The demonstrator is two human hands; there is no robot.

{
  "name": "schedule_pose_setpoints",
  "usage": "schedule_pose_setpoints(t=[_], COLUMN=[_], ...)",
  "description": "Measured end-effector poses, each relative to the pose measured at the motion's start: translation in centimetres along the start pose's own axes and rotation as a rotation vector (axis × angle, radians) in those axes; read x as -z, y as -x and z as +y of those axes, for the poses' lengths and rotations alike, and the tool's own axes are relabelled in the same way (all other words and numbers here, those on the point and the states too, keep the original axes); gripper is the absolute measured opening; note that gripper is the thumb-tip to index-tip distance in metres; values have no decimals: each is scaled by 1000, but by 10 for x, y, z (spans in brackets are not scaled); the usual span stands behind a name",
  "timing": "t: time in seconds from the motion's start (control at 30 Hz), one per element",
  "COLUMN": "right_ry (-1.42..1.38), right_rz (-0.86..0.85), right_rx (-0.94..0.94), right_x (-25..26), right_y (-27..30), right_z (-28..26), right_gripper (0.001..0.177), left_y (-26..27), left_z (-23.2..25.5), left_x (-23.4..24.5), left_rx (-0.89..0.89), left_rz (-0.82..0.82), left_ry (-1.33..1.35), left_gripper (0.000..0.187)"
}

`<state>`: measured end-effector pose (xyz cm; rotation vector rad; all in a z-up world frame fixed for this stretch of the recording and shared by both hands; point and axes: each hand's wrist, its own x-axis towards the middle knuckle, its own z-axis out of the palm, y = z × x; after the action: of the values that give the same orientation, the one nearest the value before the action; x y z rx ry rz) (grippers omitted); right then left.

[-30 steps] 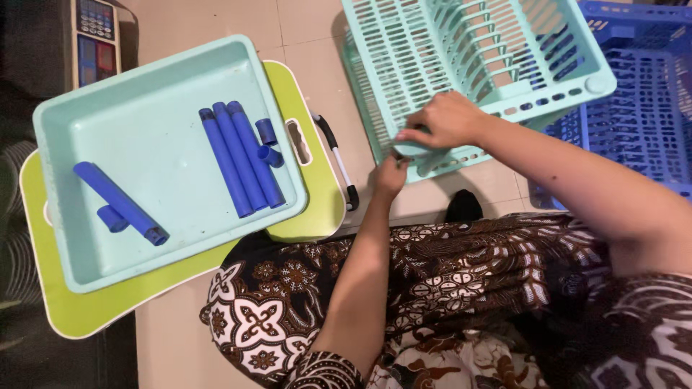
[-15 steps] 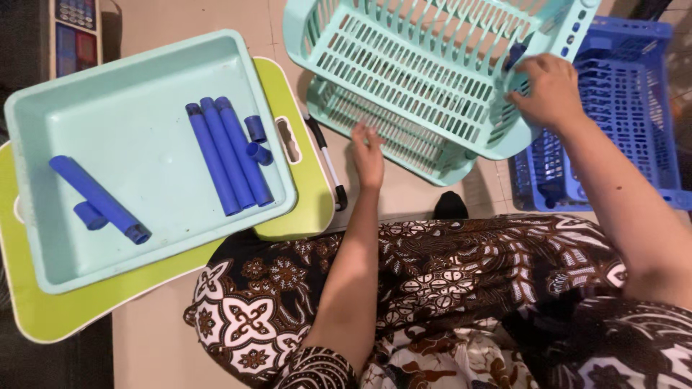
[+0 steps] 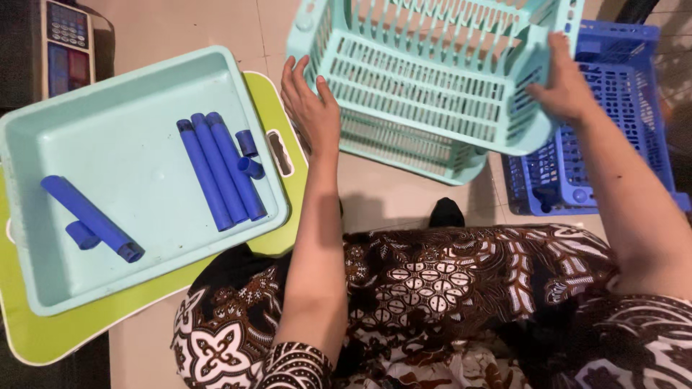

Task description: The person assembles two plastic dish racks by inserting cylindrical legs into the basket frames. They first complete a light green basket, then move to a blue basket and insert its legs.

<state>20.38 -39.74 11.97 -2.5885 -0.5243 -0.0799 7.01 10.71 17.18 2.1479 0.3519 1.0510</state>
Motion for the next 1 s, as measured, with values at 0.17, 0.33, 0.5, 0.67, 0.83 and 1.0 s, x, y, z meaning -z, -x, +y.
schedule_pose_setpoints(t=[0.17,0.33,0.5,0.67,0.83,1.0], right_ry=[206,499,581,513,494,428], right_rz=[248,266,310,320,397,339], right_rx=[-378,-423,-317,-320,-144,-56], right_x=[13,13,12,7,4,-23], right_y=[13,32,39,36,46,61], right_z=[7,-2,2,-13,-41,-95], right_gripper=[116,74,62,69,75,73], left_y=[-9,4,18,10,8,13], left_z=[-14,-10,-4,-10,-12,-7], left_x=[-5,-7,-14,-16,-13,0], left_rx=[111,278,246,330,283,404], left_rz=[-161,-369,-349,-400,-374,-464], left_ry=[141,347,-18,-98,-21,155], left_gripper=[44,48,45,47,48,52])
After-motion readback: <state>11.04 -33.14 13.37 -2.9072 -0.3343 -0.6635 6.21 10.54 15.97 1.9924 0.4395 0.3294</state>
